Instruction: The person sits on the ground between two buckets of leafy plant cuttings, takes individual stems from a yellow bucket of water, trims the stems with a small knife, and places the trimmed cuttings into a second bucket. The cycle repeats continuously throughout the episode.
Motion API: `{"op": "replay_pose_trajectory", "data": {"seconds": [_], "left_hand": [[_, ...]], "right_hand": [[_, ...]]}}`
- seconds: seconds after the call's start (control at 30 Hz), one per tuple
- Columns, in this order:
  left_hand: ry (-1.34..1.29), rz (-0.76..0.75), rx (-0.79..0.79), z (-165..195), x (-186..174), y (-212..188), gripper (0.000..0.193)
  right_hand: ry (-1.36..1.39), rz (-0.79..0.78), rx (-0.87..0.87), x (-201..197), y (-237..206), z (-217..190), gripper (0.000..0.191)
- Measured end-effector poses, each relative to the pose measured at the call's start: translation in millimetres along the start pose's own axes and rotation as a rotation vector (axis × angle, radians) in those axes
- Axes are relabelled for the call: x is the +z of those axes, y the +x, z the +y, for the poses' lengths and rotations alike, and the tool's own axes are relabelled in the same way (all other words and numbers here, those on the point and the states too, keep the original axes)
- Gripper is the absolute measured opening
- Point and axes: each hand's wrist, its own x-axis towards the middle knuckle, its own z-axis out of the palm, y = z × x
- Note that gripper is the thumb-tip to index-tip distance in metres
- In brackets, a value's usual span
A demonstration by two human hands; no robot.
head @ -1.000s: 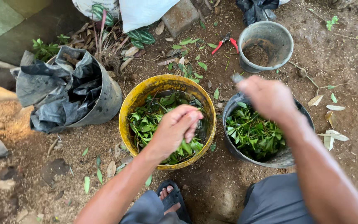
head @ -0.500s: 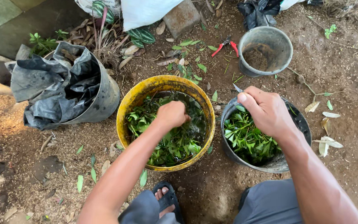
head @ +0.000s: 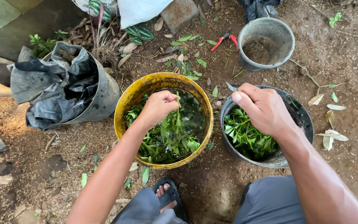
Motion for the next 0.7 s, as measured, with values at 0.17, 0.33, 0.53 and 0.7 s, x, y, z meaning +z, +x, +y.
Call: {"op": "replay_pose_trajectory", "data": {"seconds": [0.17, 0.33, 0.53, 0.7], "left_hand": [[-0.48, -0.043, 0.004, 28.5, -4.2, -21.8, 0.018], [-0.564, -0.072, 0.021, 51.9, 19.4, -35.1, 0.014], [-0.57, -0.18, 0.005, 60.2, 34.0, -52.7, 0.02], [-0.616, -0.227, 0.096, 56.8, 43.4, -54.7, 0.019]], "right_hand": [[-0.029, -0.034, -0.056, 14.2, 0.6, -12.2, 0.037], [-0.11, -0.052, -0.119, 28.0, 2.4, -19.1, 0.038], [-0.165, -0.109, -0.155, 35.8, 5.4, -20.2, 0.041], [-0.164, -0.095, -0.201, 35.5, 8.3, -23.5, 0.044]]}}
